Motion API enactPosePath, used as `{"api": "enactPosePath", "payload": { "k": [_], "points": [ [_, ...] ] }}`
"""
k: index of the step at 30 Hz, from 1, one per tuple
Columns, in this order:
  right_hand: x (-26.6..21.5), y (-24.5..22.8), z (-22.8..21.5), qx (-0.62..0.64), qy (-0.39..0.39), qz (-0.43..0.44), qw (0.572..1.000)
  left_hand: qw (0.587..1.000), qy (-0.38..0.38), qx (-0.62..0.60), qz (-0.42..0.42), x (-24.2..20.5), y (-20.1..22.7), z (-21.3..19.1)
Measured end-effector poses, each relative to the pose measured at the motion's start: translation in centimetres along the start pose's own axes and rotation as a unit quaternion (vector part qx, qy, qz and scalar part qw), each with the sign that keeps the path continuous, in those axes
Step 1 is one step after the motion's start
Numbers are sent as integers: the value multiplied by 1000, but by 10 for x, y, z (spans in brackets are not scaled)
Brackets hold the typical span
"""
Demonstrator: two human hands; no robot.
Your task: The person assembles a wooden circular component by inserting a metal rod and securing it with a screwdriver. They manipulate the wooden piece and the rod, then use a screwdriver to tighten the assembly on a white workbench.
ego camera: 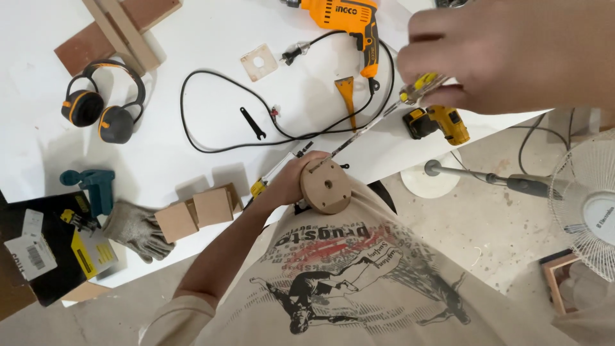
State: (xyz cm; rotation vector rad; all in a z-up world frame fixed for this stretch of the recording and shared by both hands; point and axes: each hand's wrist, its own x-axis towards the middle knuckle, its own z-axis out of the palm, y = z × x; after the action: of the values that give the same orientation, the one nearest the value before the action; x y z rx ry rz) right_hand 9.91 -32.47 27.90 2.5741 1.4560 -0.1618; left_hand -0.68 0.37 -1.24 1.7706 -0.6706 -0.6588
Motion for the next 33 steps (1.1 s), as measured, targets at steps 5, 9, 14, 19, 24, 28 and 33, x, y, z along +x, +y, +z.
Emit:
{"api": "enactPosePath", "payload": {
  "k": [5, 9, 14, 19, 24, 28, 33],
  "points": [
    [19, -12, -20, 97, -107, 96, 985, 1000, 4, 16, -18, 2, 11, 3],
    [51, -38, -79, 125, -362, 317, 867, 1000, 10, -2, 4, -2, 1, 4],
    [7, 4, 7, 105, -17, 12, 994, 1000, 5, 2, -13, 0, 4, 1],
    [48, -29, -58, 151, -365, 279, 875, 999, 10, -2, -44, -7, 18, 4],
    [23, -12, -20, 96, -249, 199, 943, 1000, 19, 10, 14, 0, -2, -2],
    [1, 11, 22, 59, 31, -65, 996, 1000, 9, 12, 3, -1, 6, 1],
    [51, -21, -49, 38, -428, 262, 864, 1000, 1, 14, -16, 3, 15, -1]
  ]
}}
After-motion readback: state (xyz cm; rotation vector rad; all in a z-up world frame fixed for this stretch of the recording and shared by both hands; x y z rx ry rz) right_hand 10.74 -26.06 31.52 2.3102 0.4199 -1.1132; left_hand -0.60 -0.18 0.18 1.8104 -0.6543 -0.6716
